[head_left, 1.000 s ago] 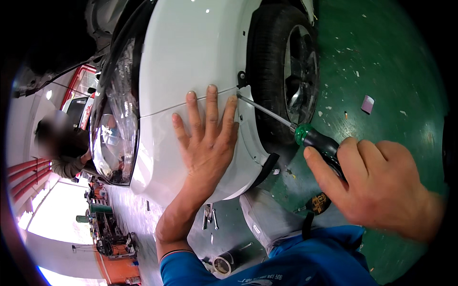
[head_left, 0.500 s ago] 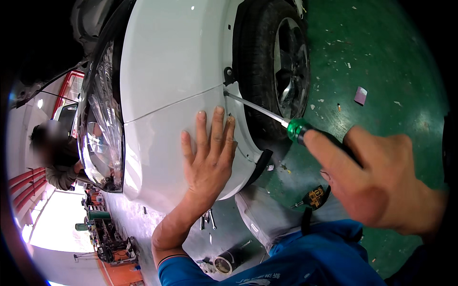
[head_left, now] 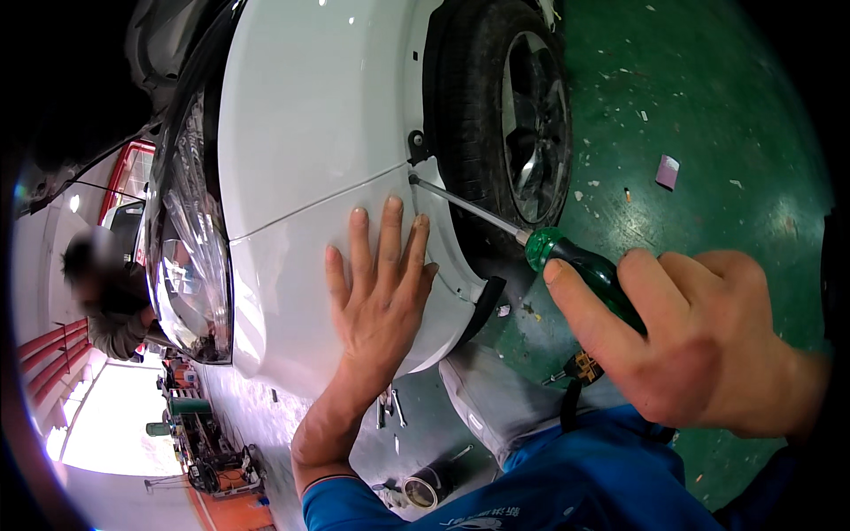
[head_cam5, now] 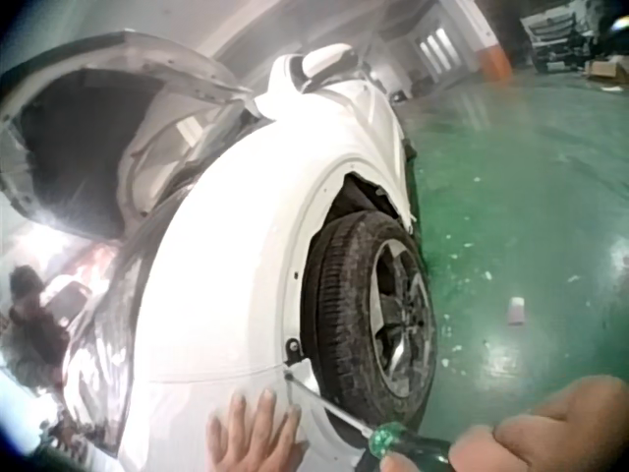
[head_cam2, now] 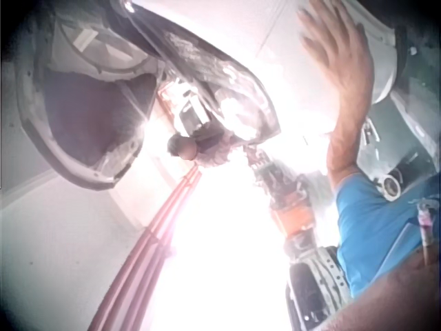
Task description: The person uses a screwdriver to remove screws from the front bumper of a white car. They then retrieve a small fastener from a container on the floor and install it into the bumper area. Finally, they use the screwdriver to secure the bumper trim back in place.
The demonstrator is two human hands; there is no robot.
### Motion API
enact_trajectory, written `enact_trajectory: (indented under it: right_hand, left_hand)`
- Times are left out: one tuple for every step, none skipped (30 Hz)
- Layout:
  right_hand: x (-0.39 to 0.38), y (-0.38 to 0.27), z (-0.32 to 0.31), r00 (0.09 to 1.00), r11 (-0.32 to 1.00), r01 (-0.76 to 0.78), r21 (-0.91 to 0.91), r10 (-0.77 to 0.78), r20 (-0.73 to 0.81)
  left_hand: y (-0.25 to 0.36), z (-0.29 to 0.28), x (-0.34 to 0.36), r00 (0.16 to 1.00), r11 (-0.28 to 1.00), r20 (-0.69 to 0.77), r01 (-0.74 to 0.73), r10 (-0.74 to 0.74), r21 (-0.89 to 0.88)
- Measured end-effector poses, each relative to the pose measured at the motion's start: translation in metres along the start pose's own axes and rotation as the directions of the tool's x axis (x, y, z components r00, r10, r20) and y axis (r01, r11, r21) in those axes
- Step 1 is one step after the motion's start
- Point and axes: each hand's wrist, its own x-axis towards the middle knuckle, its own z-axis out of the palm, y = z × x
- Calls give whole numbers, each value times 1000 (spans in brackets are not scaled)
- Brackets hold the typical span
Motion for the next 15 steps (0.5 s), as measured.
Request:
enact_trajectory:
  right_hand:
    - [0,0,0,1000,1000,2,-4,-2,17]
    - [-1,-1,0,999,1000,-1,-6,1,37]
    - [-1,-2,0,999,1000,-10,5,10,52]
    - [-1,-2,0,998,1000,-18,19,17,63]
    - [-1,-3,-1,997,999,-31,44,28,69]
    - [-1,-3,-1,995,994,-61,90,54,80]
    - [-2,-4,-2,993,987,-92,132,81,89]
    - [-2,-4,-2,987,971,-140,193,122,105]
    - [-3,-4,1,979,921,-202,333,180,96]
    - [-4,-5,4,967,848,-251,466,239,86]
    - [-4,-4,14,945,699,-284,657,321,66]
    - [-5,-5,16,926,577,-303,758,367,91]
    - [-5,-6,17,904,443,-308,842,413,113]
    - [-6,-8,15,893,374,-331,866,420,160]
    - [-4,-9,11,901,440,-349,828,400,167]
  left_hand:
    - [1,-1,-2,1000,1000,20,-2,2,16]
    - [1,-5,-2,999,999,49,-7,5,37]
    - [1,-4,-2,999,999,51,-8,6,35]
    - [1,-5,-3,998,999,55,-9,7,39]
    - [1,-2,-4,999,1000,34,-5,4,21]
    - [1,-1,-5,1000,1000,21,-3,2,8]
    - [1,0,-4,1000,1000,5,0,0,-4]
    - [2,0,-4,1000,1000,-2,0,0,-10]
    - [2,0,-3,1000,1000,-12,1,-1,-16]
    - [2,1,-3,1000,1000,-23,1,-2,-22]
    - [2,2,-2,999,1000,-37,1,-2,-28]
    - [1,2,-3,999,1000,-41,1,-2,-27]
    - [1,2,-2,999,1000,-49,-1,0,-26]
    - [0,2,-1,999,1000,-49,-2,2,-18]
    - [0,-5,1,999,990,30,47,-44,-136]
